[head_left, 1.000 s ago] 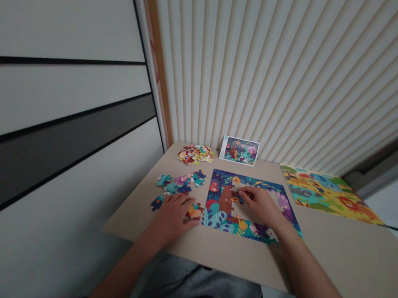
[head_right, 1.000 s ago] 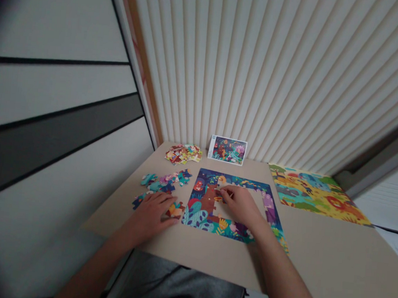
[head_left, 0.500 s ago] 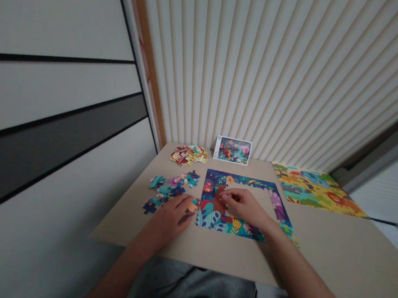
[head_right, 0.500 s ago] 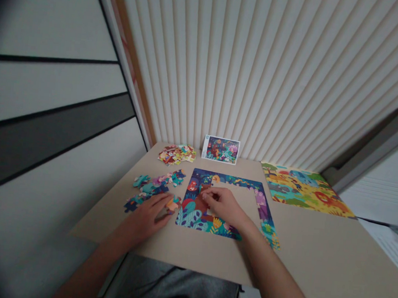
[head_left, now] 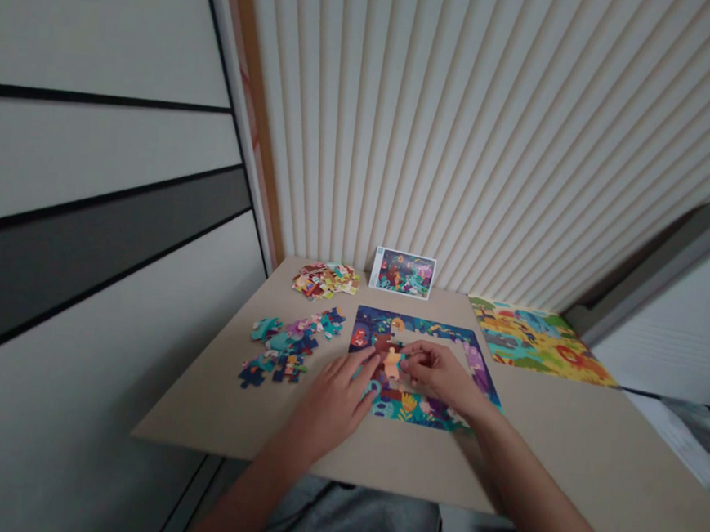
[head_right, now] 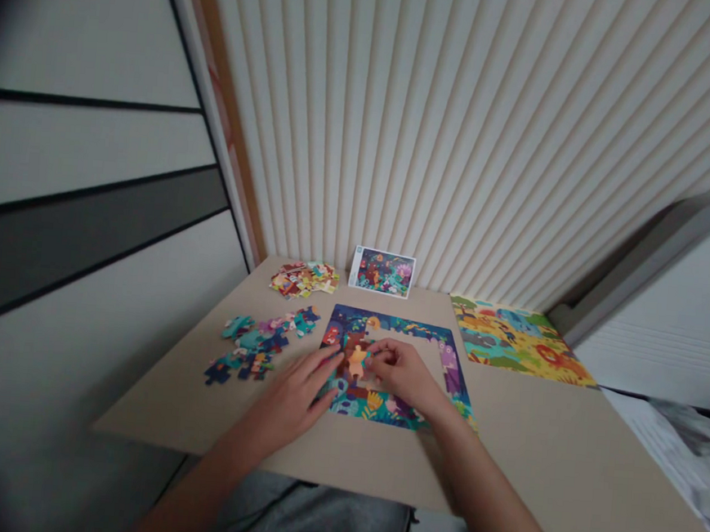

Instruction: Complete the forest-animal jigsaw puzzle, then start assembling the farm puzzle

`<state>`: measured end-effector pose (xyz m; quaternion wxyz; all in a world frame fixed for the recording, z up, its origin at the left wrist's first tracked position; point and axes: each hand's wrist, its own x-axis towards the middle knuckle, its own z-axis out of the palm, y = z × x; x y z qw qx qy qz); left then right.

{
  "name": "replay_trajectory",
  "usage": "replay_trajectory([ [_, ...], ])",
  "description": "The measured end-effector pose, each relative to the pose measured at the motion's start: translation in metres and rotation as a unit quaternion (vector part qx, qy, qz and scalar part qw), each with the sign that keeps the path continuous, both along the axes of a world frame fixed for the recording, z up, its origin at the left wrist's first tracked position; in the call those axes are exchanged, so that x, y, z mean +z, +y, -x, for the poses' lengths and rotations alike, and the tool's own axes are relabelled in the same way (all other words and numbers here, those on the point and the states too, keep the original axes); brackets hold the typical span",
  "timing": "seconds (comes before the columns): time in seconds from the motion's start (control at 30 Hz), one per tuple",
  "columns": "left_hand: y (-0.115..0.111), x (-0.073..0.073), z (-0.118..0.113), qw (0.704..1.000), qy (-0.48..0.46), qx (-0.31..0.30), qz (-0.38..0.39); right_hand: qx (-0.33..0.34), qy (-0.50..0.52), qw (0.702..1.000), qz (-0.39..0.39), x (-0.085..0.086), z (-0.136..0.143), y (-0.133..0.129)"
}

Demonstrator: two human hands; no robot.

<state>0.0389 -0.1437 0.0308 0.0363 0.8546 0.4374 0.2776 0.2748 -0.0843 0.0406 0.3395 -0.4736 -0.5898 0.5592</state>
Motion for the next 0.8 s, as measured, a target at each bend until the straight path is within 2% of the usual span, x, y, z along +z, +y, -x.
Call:
replay_trajectory([
  [0.07,-0.004,-0.003,-0.011,1.000,0.013,-0.011,0.008,-0.031,-0.024,0.999,0.008,-0.012,-0.015,0.000],
  [0.23,-0.013,-0.012,-0.025,0.999,0.025,-0.038,0.017,-0.027,-0.085,0.995,-0.039,-0.031,-0.031,-0.003],
  [0.4,-0.013,-0.016,-0.024,0.998,0.024,-0.053,0.015,-0.030,-0.166,0.980,-0.106,-0.033,-0.027,-0.003],
  [0.63,-0.014,-0.012,-0.026,0.998,0.041,-0.046,0.030,-0.023,-0.274,0.946,-0.169,-0.029,-0.023,-0.006],
  [0.8,-0.014,-0.011,-0.027,0.998,0.036,-0.049,0.029,-0.021,-0.304,0.932,-0.199,-0.027,-0.019,-0.010],
])
